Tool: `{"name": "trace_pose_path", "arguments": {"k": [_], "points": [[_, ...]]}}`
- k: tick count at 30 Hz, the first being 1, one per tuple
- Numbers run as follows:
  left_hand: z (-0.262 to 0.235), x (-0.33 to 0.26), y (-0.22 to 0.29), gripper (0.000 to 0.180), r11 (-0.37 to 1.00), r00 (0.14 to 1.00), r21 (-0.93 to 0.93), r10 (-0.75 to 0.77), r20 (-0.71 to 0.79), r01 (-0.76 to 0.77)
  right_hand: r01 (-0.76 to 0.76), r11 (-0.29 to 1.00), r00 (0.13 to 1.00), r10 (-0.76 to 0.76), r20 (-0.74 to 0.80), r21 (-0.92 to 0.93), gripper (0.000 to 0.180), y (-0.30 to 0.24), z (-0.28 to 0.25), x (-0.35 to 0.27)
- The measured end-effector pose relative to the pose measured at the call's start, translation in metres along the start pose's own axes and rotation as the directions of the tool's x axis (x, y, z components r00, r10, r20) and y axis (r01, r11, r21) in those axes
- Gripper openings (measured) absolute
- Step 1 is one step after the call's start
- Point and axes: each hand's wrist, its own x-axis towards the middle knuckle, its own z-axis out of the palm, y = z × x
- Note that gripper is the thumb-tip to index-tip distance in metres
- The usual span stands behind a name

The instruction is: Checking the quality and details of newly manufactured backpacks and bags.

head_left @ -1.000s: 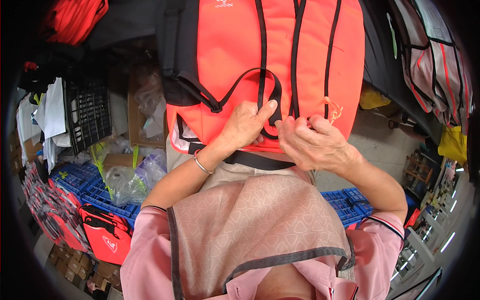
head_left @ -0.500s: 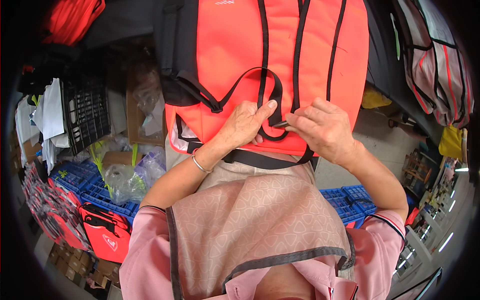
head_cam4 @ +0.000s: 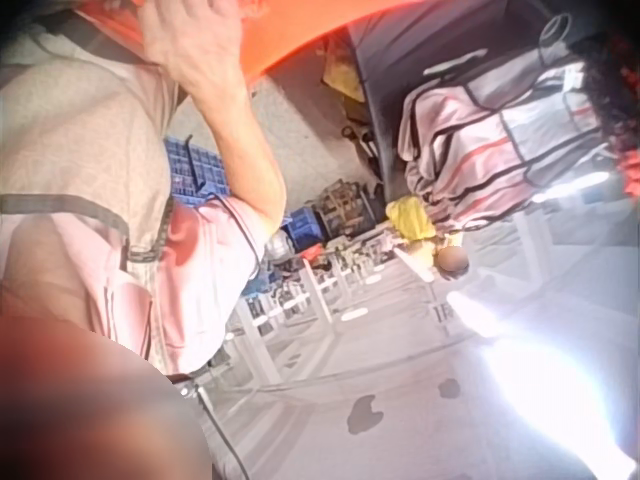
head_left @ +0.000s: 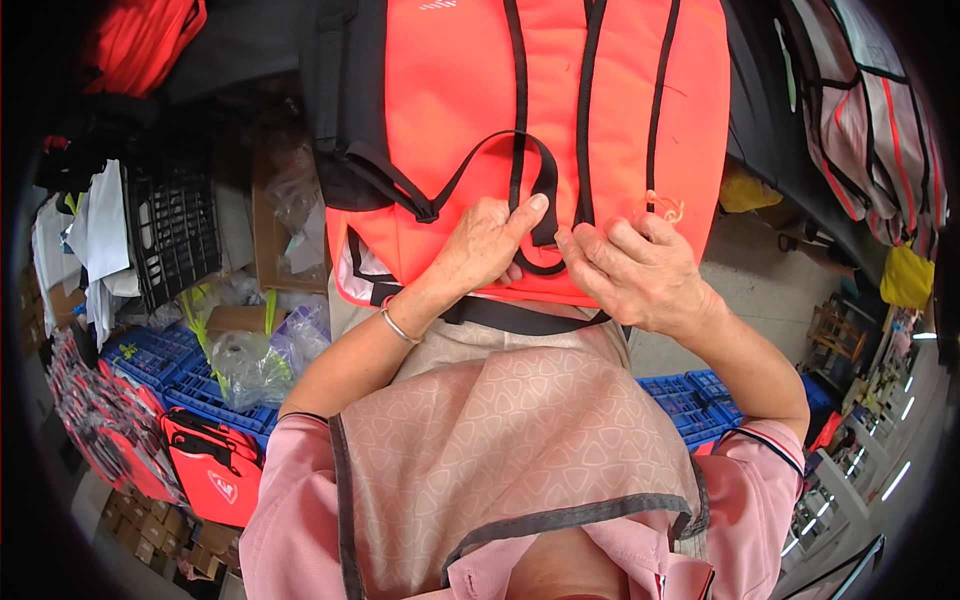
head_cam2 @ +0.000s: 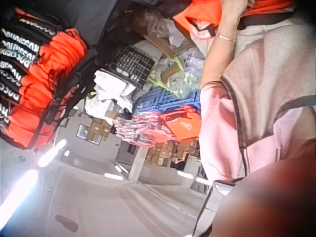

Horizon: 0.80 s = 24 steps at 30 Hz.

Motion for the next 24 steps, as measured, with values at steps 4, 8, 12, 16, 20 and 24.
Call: {"name": "trace_pose_path", "arguments": {"k": [4,8,12,16,20,24], "points": [[0.001,-0.002,0.005,0.065,1.000,1.000,0.012,0.000,-0.004,0.000,0.058,0.997,0.998,-0.059,-0.024,-0.047,0.016,-0.003,0.003,0.001],[0.001,-0.001,0.005,0.065,1.000,1.000,0.023,-0.001,-0.004,0.001,0.105,0.984,0.994,-0.109,-0.026,-0.142,0.015,-0.004,0.003,0.003],[0.001,0.001,0.007,0.065,0.999,0.999,0.018,-0.046,-0.024,0.047,0.203,0.961,0.979,-0.199,0.038,-0.190,0.018,-0.002,0.004,0.006],[0.000,0.004,0.002,0.064,0.997,0.998,-0.045,-0.066,0.013,0.067,0.197,0.976,0.979,-0.190,0.077,-0.097,0.018,0.003,0.007,0.007],[0.000,0.007,-0.002,0.065,0.994,0.998,-0.096,-0.047,0.041,0.050,-0.160,0.963,0.974,0.117,0.196,0.219,0.017,0.010,0.008,0.000],[-0.002,0.007,-0.003,0.065,0.991,0.997,-0.114,-0.061,0.052,0.067,-0.578,0.569,0.813,0.467,0.350,0.585,0.027,0.006,0.009,-0.005]]}}
